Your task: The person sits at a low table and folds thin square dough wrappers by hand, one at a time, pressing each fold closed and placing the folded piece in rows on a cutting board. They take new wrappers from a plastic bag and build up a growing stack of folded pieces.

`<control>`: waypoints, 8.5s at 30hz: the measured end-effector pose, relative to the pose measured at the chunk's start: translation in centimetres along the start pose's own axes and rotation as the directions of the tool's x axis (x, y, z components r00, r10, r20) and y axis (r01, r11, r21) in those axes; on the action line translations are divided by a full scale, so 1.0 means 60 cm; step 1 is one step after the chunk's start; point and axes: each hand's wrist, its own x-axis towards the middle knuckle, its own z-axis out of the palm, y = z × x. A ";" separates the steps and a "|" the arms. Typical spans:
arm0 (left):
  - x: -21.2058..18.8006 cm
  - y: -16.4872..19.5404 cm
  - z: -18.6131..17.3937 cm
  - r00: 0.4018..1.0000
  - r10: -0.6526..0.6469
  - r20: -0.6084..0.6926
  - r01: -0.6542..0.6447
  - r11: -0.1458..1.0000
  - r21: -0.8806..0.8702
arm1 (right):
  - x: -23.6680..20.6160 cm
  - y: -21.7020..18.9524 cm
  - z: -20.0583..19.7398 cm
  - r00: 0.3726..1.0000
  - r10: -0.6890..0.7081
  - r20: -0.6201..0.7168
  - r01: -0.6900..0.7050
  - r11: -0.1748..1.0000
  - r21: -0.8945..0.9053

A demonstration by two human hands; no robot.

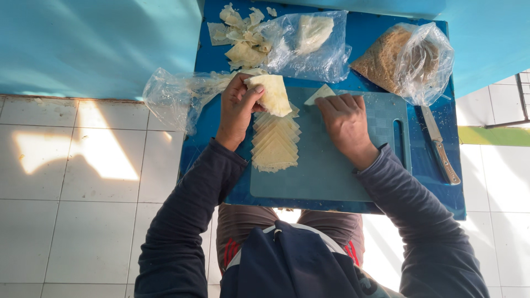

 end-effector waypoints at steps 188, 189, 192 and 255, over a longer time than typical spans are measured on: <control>-0.051 -0.015 0.048 0.924 -0.062 0.377 -0.056 0.954 0.294 | -0.029 -0.058 -0.029 0.894 0.339 0.294 -0.422 0.413 0.807; -0.051 -0.016 0.048 0.926 -0.077 0.370 -0.035 0.957 0.287 | -0.031 -0.054 -0.025 0.887 0.339 0.312 -0.430 0.366 0.825; -0.051 -0.017 0.046 0.930 -0.065 0.363 -0.026 0.970 0.240 | -0.033 -0.047 -0.017 0.861 0.324 0.392 -0.456 0.150 0.877; -0.050 -0.032 0.037 0.951 0.082 0.299 -0.115 0.989 0.095 | -0.021 0.004 -0.019 0.794 0.414 0.446 -0.314 -0.350 0.883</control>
